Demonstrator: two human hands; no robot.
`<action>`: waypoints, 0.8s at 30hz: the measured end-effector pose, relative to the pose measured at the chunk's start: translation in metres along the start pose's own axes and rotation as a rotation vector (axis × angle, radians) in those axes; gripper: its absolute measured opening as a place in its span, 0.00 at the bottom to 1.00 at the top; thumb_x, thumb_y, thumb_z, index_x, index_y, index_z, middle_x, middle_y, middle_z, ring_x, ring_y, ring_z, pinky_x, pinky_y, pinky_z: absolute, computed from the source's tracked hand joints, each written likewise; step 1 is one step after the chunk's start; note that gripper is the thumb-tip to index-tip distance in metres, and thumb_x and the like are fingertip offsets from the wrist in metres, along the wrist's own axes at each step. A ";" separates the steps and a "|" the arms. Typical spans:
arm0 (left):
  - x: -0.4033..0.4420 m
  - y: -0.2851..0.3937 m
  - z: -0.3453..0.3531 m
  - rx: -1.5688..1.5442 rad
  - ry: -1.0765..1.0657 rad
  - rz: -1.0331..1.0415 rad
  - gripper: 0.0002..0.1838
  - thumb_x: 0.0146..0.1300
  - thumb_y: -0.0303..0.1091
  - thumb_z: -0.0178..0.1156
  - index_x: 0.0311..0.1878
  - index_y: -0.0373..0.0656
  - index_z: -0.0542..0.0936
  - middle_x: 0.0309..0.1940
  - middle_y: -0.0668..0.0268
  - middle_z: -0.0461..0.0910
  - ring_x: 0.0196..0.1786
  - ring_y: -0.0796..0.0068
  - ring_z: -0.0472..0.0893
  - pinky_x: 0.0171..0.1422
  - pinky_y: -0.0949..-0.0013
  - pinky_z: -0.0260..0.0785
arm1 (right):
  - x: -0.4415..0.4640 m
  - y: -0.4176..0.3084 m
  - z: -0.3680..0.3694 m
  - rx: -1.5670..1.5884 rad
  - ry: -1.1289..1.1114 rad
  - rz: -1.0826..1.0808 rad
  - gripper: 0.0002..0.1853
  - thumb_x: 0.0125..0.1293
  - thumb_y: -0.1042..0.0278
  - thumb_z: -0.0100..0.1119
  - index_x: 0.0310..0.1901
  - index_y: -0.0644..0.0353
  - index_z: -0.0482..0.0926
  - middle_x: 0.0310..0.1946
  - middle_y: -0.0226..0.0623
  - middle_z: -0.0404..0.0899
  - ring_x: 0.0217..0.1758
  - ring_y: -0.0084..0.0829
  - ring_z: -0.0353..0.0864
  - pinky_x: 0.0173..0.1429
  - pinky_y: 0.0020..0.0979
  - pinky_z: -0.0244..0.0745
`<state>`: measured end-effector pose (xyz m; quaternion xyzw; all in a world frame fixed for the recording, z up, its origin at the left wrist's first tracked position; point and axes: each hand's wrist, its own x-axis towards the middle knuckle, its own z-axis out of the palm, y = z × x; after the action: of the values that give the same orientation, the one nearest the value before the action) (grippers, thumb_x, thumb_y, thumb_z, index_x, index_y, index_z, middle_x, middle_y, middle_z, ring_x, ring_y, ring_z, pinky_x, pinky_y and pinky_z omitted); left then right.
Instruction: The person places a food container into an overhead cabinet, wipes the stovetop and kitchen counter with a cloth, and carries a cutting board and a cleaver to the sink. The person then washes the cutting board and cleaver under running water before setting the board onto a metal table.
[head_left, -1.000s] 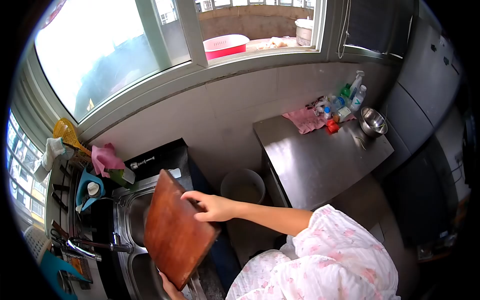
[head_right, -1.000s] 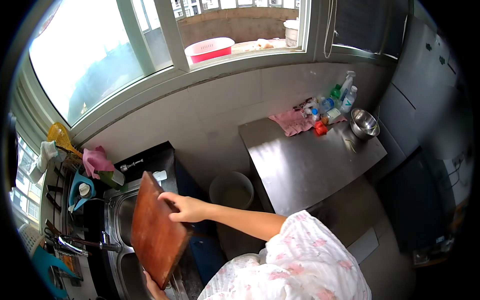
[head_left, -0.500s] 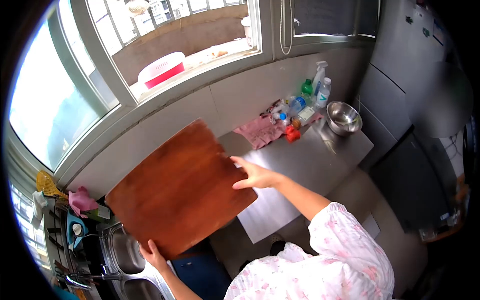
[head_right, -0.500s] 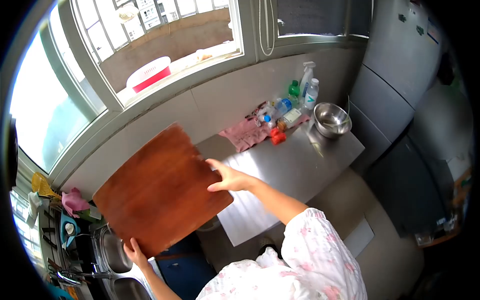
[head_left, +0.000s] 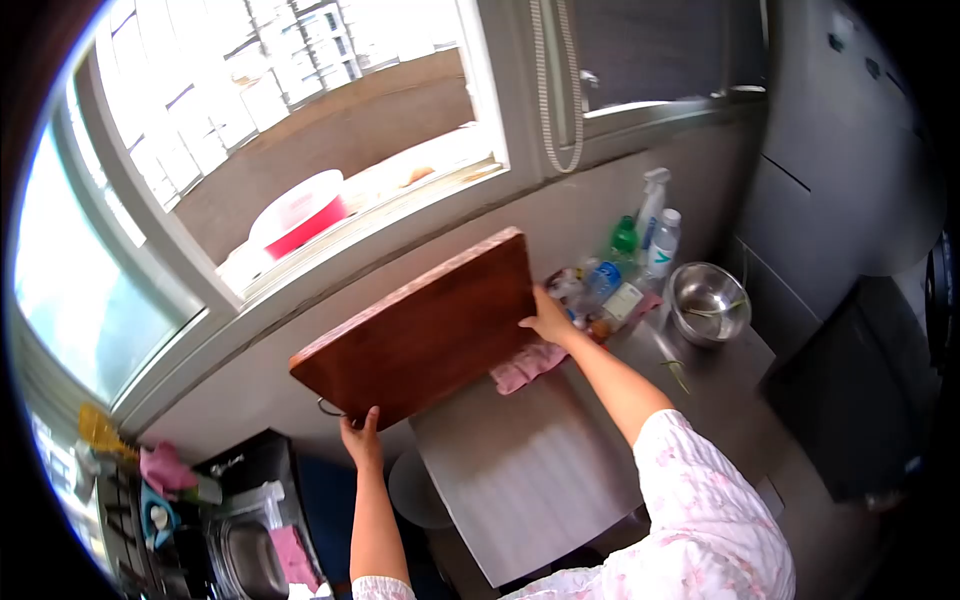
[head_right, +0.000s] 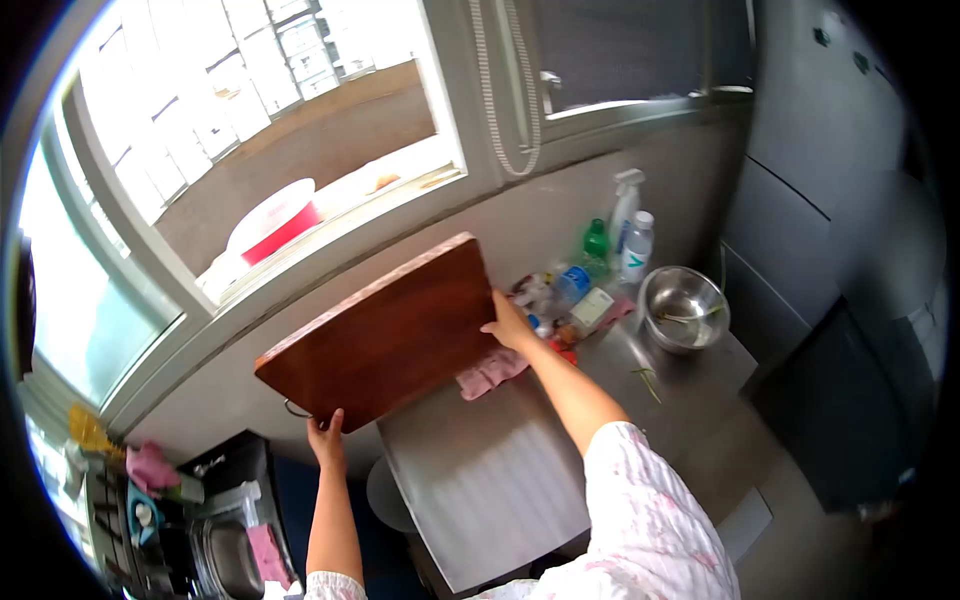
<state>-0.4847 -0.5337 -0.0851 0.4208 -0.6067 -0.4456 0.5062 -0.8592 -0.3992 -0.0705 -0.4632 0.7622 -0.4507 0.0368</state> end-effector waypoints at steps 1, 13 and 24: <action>0.007 -0.008 0.009 -0.048 -0.013 -0.019 0.29 0.52 0.34 0.67 0.55 0.34 0.68 0.49 0.58 0.73 0.49 0.69 0.73 0.53 0.69 0.64 | 0.005 0.008 0.004 -0.052 0.023 0.037 0.40 0.45 0.75 0.67 0.60 0.70 0.56 0.52 0.62 0.67 0.57 0.54 0.67 0.59 0.41 0.64; 0.036 -0.032 0.035 0.031 -0.111 -0.155 0.30 0.59 0.37 0.62 0.61 0.35 0.61 0.57 0.57 0.67 0.57 0.66 0.68 0.61 0.68 0.60 | -0.005 -0.002 0.001 -0.174 0.305 -0.177 0.35 0.52 0.76 0.58 0.62 0.67 0.53 0.46 0.57 0.73 0.49 0.54 0.73 0.52 0.42 0.70; 0.004 -0.039 -0.002 0.261 -0.122 -0.309 0.36 0.60 0.50 0.57 0.65 0.41 0.59 0.63 0.62 0.62 0.63 0.67 0.64 0.62 0.65 0.57 | -0.199 0.094 -0.187 -0.504 0.216 0.337 0.18 0.52 0.66 0.60 0.46 0.60 0.76 0.44 0.41 0.76 0.46 0.44 0.74 0.51 0.38 0.70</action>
<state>-0.4810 -0.5474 -0.1217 0.5430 -0.6171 -0.4604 0.3352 -0.8981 -0.1147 -0.0998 -0.2746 0.9152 -0.2820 -0.0862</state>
